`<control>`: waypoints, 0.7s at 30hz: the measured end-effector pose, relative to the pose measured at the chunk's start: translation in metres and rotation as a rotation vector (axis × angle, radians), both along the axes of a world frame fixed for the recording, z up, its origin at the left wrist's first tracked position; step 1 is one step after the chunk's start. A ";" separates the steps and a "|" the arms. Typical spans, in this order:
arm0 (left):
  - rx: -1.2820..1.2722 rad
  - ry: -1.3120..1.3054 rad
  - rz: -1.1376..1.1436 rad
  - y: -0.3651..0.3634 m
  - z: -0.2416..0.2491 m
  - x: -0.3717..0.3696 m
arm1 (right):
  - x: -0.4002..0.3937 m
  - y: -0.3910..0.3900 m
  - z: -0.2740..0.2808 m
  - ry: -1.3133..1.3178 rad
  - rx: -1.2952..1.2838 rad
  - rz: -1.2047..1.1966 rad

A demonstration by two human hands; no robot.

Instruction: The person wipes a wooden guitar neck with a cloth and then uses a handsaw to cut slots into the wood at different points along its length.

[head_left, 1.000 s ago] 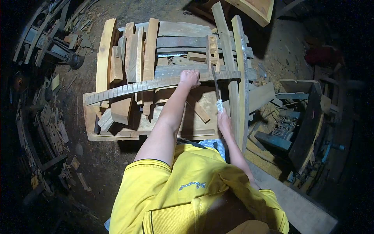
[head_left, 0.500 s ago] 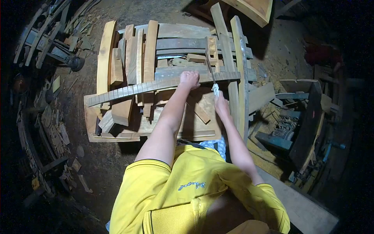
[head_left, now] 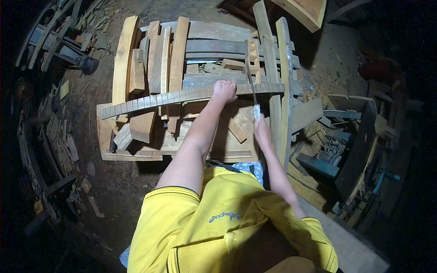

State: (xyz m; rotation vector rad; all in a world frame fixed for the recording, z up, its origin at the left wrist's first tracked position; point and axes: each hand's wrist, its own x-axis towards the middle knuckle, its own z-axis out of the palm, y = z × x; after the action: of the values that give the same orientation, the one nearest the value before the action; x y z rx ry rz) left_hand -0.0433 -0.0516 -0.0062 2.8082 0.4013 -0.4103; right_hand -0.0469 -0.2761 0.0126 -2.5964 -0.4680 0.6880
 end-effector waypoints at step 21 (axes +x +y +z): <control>0.035 -0.029 -0.023 -0.001 0.007 -0.004 | 0.018 0.024 -0.010 -0.061 0.034 0.010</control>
State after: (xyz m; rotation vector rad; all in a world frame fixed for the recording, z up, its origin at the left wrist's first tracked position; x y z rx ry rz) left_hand -0.0473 -0.0527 0.0004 2.8515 0.3732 -0.3711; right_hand -0.0289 -0.2520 0.0027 -2.5902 -0.5078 0.6009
